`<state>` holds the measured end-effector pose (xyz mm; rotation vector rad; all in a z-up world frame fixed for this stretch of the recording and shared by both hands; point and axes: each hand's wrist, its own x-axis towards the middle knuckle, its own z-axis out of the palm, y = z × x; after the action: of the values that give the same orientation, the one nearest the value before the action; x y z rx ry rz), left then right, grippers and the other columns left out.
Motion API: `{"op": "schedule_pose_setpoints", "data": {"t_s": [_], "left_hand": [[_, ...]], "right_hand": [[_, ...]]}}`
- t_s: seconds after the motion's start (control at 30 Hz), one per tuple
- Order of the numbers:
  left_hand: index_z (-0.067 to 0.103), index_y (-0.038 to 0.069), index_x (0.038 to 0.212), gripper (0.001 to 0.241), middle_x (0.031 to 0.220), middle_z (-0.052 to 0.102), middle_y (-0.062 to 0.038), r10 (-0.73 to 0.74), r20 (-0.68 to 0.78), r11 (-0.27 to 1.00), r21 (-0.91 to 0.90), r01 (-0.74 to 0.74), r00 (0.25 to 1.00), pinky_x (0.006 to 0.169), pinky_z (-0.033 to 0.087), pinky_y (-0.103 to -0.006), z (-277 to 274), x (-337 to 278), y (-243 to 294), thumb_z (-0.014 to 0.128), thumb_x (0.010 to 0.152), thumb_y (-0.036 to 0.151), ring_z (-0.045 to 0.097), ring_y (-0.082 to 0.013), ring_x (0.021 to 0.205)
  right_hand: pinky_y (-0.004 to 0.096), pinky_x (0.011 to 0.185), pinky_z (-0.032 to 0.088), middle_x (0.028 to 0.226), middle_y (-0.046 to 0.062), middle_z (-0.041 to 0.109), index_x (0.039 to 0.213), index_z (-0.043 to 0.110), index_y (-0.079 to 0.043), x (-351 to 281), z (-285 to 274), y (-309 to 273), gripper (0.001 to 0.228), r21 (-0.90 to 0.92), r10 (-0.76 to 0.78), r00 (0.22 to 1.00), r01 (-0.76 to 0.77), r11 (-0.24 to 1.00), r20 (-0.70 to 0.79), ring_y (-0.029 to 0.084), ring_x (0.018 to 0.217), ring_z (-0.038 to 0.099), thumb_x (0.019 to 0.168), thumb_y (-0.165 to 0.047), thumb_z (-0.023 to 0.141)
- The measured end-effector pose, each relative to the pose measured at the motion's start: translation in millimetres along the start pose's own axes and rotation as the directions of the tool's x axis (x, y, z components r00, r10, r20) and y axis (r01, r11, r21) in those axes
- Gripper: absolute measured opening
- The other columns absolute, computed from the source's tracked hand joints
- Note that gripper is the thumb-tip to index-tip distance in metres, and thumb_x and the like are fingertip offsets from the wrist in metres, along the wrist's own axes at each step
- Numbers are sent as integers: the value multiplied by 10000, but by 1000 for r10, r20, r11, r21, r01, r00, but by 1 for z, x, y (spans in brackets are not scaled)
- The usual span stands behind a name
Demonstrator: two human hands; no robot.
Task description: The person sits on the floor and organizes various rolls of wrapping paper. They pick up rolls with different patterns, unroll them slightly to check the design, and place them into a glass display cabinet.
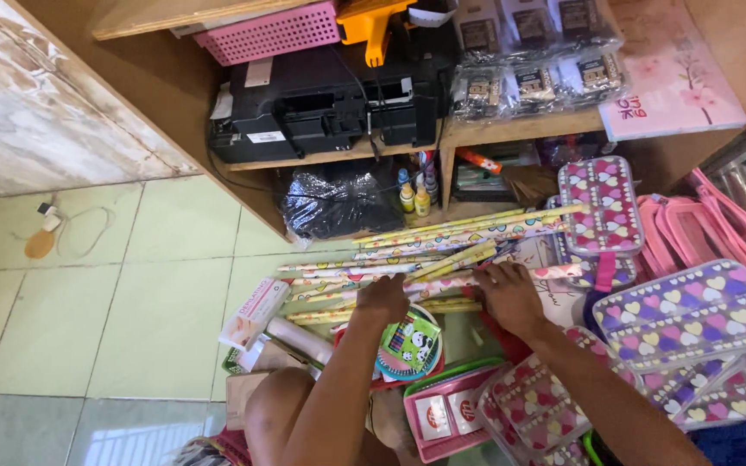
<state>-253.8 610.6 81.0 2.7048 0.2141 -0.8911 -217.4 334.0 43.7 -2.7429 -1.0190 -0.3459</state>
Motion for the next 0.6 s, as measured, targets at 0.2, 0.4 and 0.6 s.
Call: {"op": "schedule_pose_setpoints", "data": {"t_s": [0.2, 0.4, 0.6], "left_hand": [[311, 196, 1581, 920, 1644, 296, -153, 72, -360, 997, 19, -70, 930, 984, 444, -621, -35, -33, 14, 790, 805, 319, 467, -478, 1329], [559, 157, 1381, 463, 1367, 571, -133, 251, -536, 924, -116, -364, 806, 823, 569, -519, -43, -32, 30, 647, 969, 348, 693, -410, 1017], [702, 135, 1178, 293, 1151, 689, -123, 381, -587, 837, -109, -536, 714, 789, 567, -492, -55, -49, 59, 630, 981, 340, 703, -376, 942]], "right_hand": [[474, 927, 439, 1115, 58, 691, 1185, 715, -141, 29, -31, 1, 328, 276, 148, 973, -95, 956, -178, 290, 1060, 608, 861, -94, 700], [450, 830, 489, 989, 83, 711, 1159, 751, -118, 44, -69, -14, 313, 445, 116, 973, -15, 896, -200, 302, 955, 643, 846, -133, 760], [421, 777, 524, 941, 56, 760, 1008, 793, -120, 34, -100, -8, 231, 413, 189, 964, -98, 905, -187, 275, 876, 681, 796, -209, 816]]}}
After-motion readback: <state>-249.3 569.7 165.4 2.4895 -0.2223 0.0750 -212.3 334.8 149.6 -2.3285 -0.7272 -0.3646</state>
